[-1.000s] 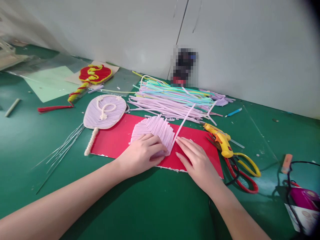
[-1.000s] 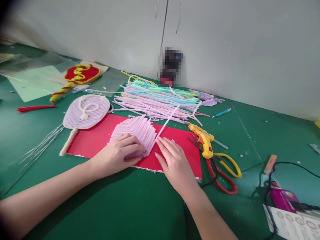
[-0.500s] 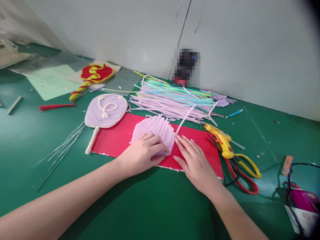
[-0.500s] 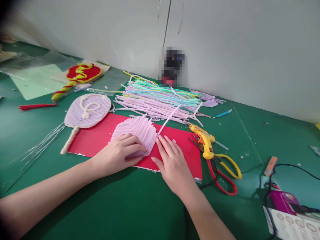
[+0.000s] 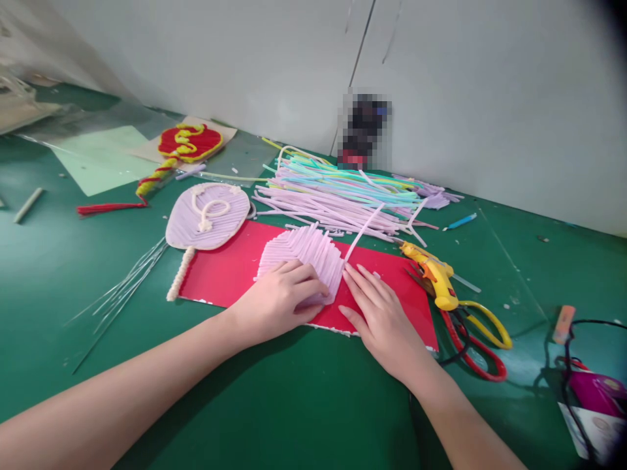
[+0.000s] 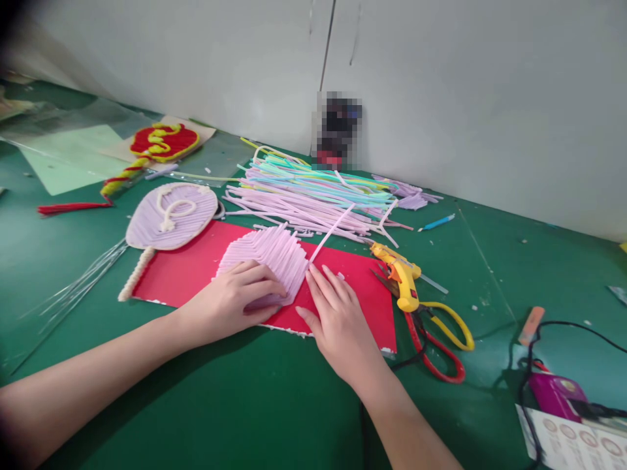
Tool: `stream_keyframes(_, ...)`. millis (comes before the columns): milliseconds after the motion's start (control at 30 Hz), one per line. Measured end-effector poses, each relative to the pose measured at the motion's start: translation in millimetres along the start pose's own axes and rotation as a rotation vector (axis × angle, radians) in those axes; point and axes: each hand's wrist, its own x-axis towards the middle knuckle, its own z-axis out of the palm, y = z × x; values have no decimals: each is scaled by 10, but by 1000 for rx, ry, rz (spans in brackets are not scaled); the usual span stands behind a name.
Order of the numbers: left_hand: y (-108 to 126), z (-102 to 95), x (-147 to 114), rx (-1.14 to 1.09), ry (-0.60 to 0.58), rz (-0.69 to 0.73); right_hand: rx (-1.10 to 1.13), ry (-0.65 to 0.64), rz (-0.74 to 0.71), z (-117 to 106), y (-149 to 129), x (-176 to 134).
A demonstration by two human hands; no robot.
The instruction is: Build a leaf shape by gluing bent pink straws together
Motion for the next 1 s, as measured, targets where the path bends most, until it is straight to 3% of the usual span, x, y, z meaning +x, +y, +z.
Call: stream_keyframes(1000,43,-55,-3,125,-79,50,64,42,-12,13,3,-16)
